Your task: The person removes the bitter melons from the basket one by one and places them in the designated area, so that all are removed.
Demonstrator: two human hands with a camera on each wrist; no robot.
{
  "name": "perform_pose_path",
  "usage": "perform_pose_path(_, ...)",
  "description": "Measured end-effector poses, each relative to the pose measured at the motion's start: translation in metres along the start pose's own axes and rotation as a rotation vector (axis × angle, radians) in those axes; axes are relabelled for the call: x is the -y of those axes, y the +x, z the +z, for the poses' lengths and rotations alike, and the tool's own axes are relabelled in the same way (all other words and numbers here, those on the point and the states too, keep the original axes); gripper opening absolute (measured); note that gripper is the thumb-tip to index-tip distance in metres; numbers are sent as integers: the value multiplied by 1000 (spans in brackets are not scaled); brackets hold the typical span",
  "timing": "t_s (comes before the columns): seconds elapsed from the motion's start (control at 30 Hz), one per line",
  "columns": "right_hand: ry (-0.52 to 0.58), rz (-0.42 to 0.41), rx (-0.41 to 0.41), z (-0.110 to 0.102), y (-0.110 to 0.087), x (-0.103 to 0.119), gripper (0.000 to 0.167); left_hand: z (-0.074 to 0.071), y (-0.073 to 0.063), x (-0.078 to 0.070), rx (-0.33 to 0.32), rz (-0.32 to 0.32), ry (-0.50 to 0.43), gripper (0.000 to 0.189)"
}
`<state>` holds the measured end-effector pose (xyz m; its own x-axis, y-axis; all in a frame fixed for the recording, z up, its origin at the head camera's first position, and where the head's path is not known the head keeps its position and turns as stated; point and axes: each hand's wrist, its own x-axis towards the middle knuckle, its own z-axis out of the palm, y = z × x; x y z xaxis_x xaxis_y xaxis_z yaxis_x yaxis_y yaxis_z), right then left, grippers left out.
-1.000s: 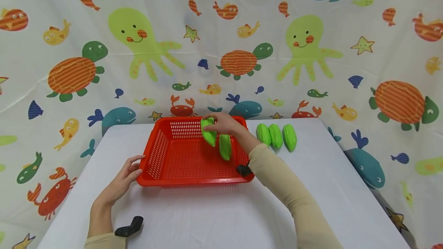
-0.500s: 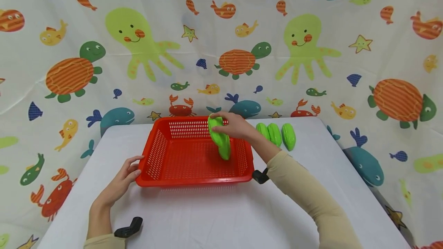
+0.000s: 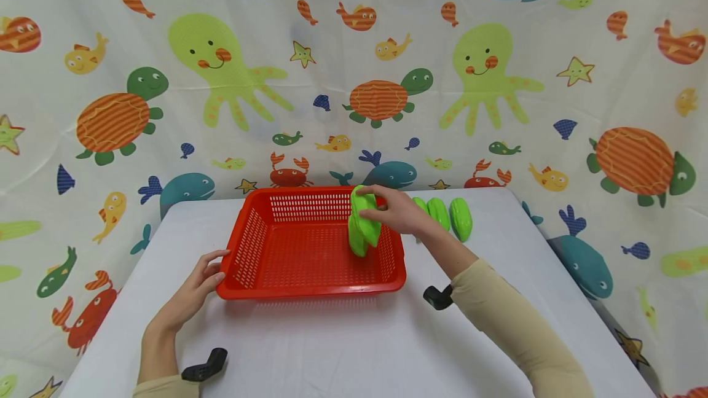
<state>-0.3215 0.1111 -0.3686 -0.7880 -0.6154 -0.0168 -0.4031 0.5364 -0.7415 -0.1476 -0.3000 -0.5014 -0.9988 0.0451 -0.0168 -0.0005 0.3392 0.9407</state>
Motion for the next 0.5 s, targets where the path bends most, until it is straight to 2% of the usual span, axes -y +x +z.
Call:
perform_pose_path(0.2,51,-5,-23,-2,-17,-6,54,0,0,1,-3,2,3,56)
perform_pose_path(0.5,131,65,-93,-6,-48,-22,55,-1,2,2,5,4,1,55)
